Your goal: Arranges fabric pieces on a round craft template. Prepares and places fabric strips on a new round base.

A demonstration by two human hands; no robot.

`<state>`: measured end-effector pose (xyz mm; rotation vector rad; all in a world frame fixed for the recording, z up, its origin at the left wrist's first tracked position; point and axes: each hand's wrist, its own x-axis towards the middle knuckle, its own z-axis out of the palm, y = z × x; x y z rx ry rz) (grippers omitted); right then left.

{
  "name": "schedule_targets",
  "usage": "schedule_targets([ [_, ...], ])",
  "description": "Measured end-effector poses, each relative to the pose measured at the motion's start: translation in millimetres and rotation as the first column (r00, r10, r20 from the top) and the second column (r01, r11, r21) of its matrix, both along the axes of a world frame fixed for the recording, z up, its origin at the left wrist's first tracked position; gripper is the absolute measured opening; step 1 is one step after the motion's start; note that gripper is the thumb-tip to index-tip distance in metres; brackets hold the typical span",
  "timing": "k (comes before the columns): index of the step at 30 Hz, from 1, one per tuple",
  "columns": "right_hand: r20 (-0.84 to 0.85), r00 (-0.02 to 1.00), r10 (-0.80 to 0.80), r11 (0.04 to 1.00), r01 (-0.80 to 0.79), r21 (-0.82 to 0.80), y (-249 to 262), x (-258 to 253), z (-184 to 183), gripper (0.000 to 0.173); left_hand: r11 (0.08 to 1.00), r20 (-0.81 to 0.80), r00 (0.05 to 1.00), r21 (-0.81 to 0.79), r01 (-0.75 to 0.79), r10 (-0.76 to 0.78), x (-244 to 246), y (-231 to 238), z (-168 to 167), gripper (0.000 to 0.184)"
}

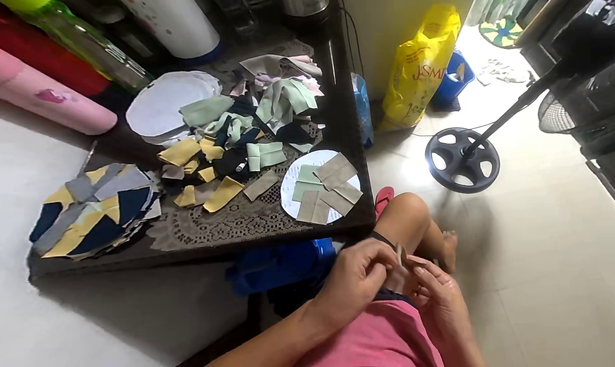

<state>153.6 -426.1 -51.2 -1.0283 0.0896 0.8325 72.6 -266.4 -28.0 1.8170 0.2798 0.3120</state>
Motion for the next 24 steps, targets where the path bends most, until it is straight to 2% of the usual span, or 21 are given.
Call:
schedule_targets([
  [2, 0.035, 0.997, 0.062, 0.997, -0.064, 0.05, -2.7, 2.3, 0.8, 0.025, 0.993, -0.065, 0.997, -0.106, -0.042, 0.035, -1.1, 9.1, 2.3, 0.022],
  [4, 0.06, 0.99, 0.13, 0.986, -0.136, 0.092, -3.5, 4.9, 3.6, 0.022, 0.924, -0.154, 0.981, -0.379, 0.053, -0.12, -1.2, 18.9, 7.4, 0.044],
  [5, 0.07, 0.985, 0.16, 0.98, -0.167, 0.105, -3.0, 6.1, 5.7, 0.021, 0.86, -0.159, 0.969, -0.503, 0.085, -0.189, -1.2, 21.6, 9.1, 0.043],
  [7, 0.102, 0.978, 0.181, 0.977, -0.191, 0.095, 0.7, 7.4, 9.4, 0.019, 0.804, -0.132, 0.976, -0.591, 0.065, -0.176, -2.0, 22.5, 9.1, 0.021],
  [10, 0.206, 0.968, 0.145, 0.989, -0.148, 0.0, 11.4, 7.9, 12.1, 0.013, 0.836, -0.111, 0.994, -0.545, -0.06, -0.001, -2.9, 23.5, 9.0, 0.005],
  [12, 0.29, 0.948, 0.131, 0.991, -0.123, -0.046, 21.3, 9.7, 13.8, 0.008, 0.841, -0.124, 0.99, -0.528, -0.119, 0.062, -3.6, 27.5, 11.9, 0.005],
  [15, 0.406, 0.901, 0.15, 0.988, -0.129, -0.078, 39.6, 14.0, 18.8, 0.011, 0.874, -0.133, 0.986, -0.461, -0.151, 0.099, -7.4, 39.2, 13.6, 0.007],
  [20, 0.626, 0.733, 0.266, 0.964, -0.186, -0.191, 84.5, 27.1, 24.9, 0.013, 0.929, -0.137, 0.97, -0.288, -0.233, 0.201, -14.6, 73.1, 17.6, 0.006],
  [24, 0.728, 0.584, 0.359, 0.933, -0.227, -0.279, 132.4, 48.3, 27.6, 0.009, 0.941, -0.169, 0.951, -0.18, -0.287, 0.258, -8.5, 112.9, 25.9, 0.007],
])
